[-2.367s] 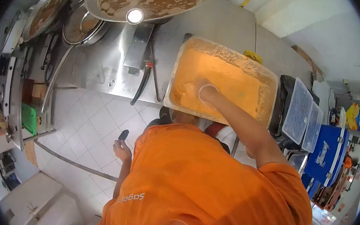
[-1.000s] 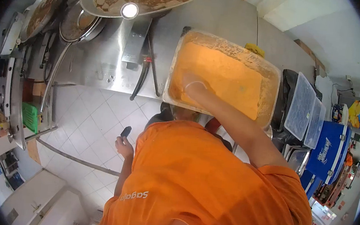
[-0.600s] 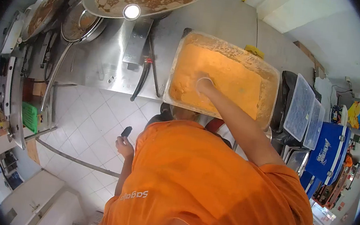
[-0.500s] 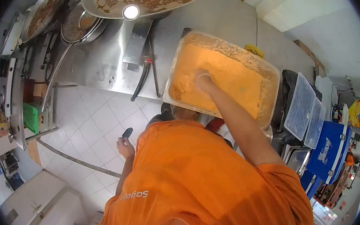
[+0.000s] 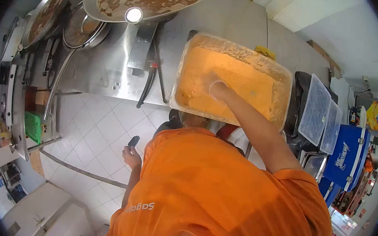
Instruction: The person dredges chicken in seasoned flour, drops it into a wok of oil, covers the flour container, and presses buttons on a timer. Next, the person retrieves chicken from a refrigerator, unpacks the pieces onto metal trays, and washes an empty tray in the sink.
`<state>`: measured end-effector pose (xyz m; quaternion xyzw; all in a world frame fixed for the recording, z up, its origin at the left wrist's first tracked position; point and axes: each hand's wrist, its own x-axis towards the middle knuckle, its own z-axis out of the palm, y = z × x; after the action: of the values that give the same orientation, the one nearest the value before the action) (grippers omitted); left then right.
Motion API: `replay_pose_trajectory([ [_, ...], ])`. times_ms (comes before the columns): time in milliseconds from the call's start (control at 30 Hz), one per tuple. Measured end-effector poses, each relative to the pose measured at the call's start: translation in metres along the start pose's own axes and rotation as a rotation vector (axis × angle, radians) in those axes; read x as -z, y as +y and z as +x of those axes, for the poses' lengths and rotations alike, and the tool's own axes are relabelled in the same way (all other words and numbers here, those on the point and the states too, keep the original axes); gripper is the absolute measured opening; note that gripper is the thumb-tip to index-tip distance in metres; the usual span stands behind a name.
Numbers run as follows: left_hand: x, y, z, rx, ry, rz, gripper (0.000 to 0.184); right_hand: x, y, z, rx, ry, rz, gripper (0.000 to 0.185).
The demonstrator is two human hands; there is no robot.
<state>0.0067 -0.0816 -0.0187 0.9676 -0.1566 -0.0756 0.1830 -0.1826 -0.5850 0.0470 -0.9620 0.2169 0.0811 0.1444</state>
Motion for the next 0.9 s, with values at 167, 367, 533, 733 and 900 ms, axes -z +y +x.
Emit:
replay_pose_trajectory([
  [167,0.007,-0.003,-0.008,-0.012,-0.020,0.010,0.021,-0.041,-0.026,0.008,-0.338,-0.185,0.000,0.025],
  [367,0.015,0.006,-0.005,0.025,-0.021,-0.001,0.021,0.007,-0.016,-0.019,-0.181,0.048,0.307,0.053],
  [533,0.010,-0.007,-0.003,0.049,-0.016,-0.008,0.021,0.008,-0.025,-0.010,-0.517,-0.134,0.564,0.062],
  [733,0.011,-0.007,0.000,0.021,0.028,-0.047,0.020,0.044,-0.033,0.007,-0.661,0.131,0.548,0.033],
  [900,0.014,-0.002,0.006,0.012,0.047,-0.097,0.018,0.052,-0.030,0.011,-0.320,-0.012,-0.058,0.029],
])
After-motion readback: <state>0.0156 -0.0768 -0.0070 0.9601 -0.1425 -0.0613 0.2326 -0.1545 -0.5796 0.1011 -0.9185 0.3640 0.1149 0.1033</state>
